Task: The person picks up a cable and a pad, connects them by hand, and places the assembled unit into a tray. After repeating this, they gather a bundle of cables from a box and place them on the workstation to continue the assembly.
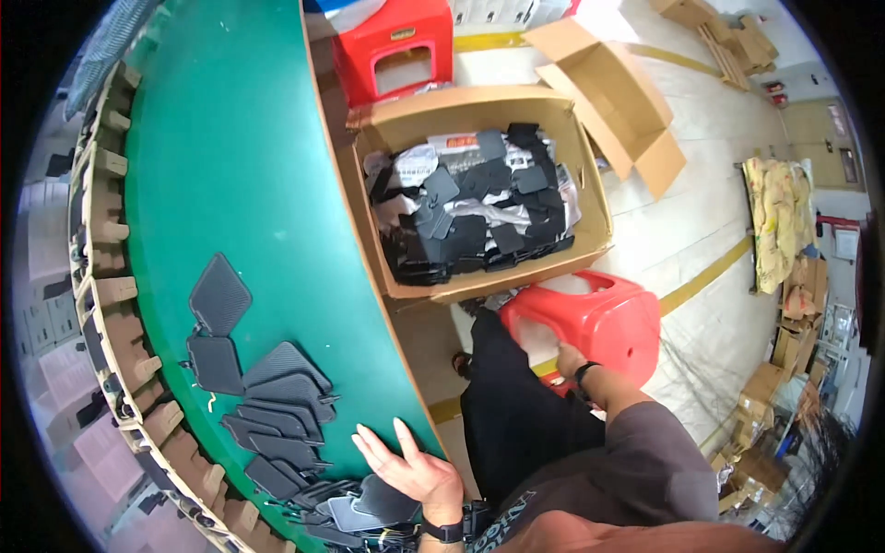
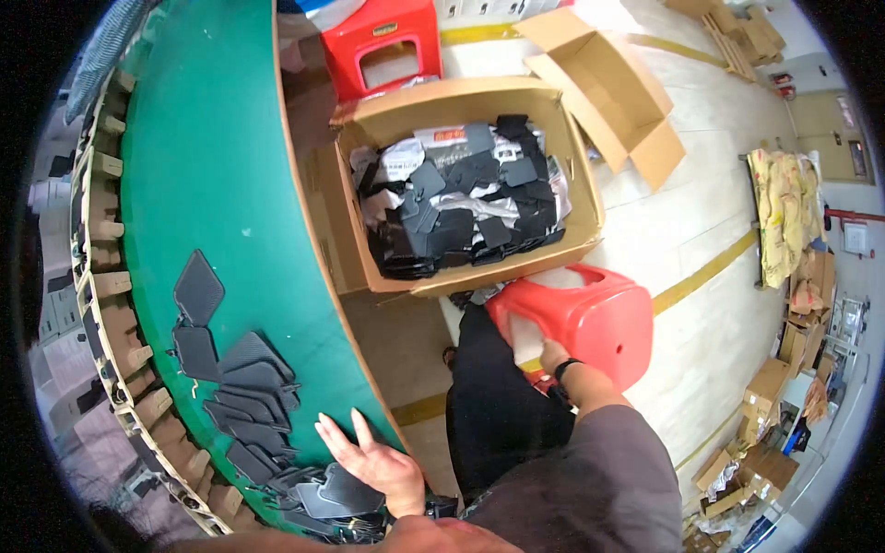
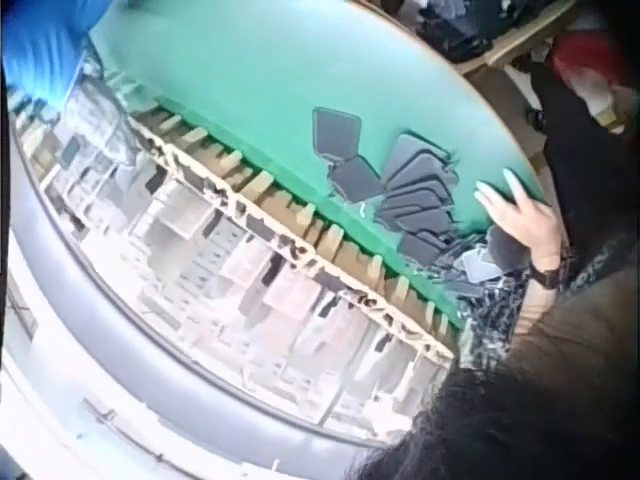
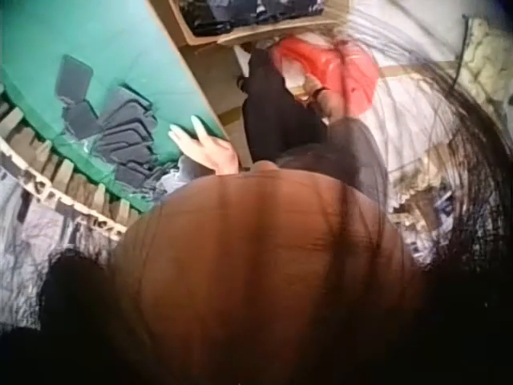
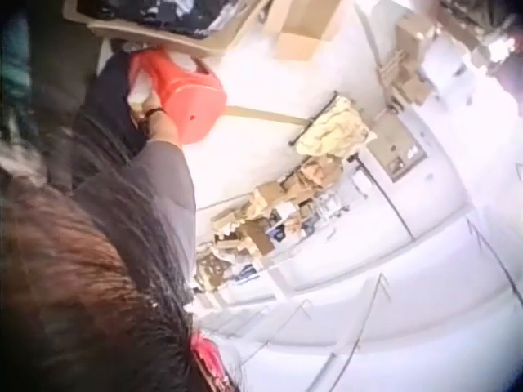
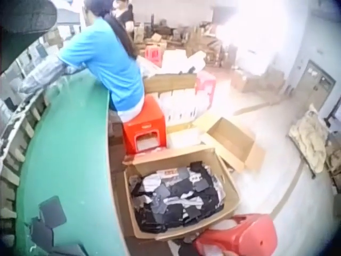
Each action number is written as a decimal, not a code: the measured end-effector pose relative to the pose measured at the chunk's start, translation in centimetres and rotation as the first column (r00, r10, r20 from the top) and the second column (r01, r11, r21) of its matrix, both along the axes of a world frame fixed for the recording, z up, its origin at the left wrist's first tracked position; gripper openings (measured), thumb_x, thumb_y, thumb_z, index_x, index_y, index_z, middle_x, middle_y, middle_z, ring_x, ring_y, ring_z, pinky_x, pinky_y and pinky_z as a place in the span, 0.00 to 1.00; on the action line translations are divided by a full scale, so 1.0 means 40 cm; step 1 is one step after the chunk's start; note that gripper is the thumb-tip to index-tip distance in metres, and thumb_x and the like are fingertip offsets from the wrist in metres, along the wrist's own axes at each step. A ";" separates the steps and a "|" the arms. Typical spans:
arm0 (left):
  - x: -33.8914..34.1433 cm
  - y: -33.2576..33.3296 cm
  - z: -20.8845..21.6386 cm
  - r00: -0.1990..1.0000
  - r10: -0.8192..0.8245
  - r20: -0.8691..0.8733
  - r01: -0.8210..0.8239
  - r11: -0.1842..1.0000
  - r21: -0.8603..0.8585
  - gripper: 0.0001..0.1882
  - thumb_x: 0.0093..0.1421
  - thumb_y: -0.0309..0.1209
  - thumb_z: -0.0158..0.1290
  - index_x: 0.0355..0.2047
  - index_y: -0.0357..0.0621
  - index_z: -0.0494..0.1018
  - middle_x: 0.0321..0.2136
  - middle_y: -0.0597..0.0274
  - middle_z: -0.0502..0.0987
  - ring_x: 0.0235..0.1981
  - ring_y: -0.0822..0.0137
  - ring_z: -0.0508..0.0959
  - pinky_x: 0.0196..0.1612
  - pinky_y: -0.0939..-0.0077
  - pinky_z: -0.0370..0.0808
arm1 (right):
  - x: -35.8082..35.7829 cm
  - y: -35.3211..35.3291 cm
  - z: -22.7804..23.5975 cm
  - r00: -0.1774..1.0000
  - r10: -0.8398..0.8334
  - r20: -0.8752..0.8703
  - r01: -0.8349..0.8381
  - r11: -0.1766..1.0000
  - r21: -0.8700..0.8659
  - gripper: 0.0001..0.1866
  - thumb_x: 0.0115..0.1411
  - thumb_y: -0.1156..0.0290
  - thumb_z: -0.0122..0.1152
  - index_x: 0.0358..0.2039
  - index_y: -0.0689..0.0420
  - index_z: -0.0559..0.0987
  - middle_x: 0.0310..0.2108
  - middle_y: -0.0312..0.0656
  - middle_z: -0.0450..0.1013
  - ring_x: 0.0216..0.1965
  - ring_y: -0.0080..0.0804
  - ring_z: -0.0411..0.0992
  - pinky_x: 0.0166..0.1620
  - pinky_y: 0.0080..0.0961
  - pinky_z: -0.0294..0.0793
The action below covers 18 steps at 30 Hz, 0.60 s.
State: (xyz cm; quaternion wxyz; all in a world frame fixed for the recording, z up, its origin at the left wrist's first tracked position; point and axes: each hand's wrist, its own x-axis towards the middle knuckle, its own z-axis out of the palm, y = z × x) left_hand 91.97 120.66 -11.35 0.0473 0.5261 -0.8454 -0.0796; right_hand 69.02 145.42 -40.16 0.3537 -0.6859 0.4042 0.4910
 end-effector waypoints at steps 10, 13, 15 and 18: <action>0.002 -0.003 -0.007 0.991 0.027 -0.128 -0.021 0.998 0.055 0.19 0.56 0.24 0.34 0.47 0.50 0.63 0.53 0.40 0.58 0.52 0.36 0.59 0.48 0.47 0.62 | -0.008 -0.223 -0.029 0.921 -0.389 0.016 0.390 0.921 -0.016 0.12 0.46 0.58 0.50 0.27 0.44 0.81 0.30 0.32 0.76 0.39 0.25 0.70 0.53 0.28 0.52; 0.008 0.033 -0.028 0.987 0.099 -0.125 -0.093 0.994 0.059 0.20 0.55 0.23 0.32 0.46 0.54 0.65 0.52 0.44 0.60 0.51 0.39 0.61 0.47 0.49 0.64 | -0.037 -0.249 -0.066 0.865 -0.498 0.061 0.499 0.867 -0.003 0.13 0.47 0.60 0.51 0.28 0.49 0.80 0.31 0.35 0.75 0.37 0.33 0.70 0.48 0.29 0.60; 0.020 0.023 -0.014 0.986 0.085 -0.143 -0.071 0.992 0.102 0.21 0.55 0.23 0.32 0.47 0.56 0.65 0.52 0.45 0.60 0.51 0.40 0.61 0.47 0.50 0.65 | -0.038 -0.291 -0.094 0.801 -0.578 0.153 0.588 0.809 -0.021 0.11 0.46 0.63 0.52 0.28 0.51 0.80 0.31 0.35 0.75 0.35 0.33 0.70 0.45 0.28 0.64; 0.020 0.021 -0.010 0.988 0.106 -0.111 -0.097 0.992 0.081 0.23 0.57 0.22 0.30 0.49 0.56 0.65 0.52 0.47 0.61 0.51 0.44 0.63 0.48 0.57 0.65 | -0.021 -0.272 -0.118 0.715 -0.660 0.230 0.666 0.743 0.063 0.11 0.46 0.64 0.52 0.27 0.52 0.80 0.30 0.35 0.75 0.34 0.33 0.70 0.43 0.27 0.64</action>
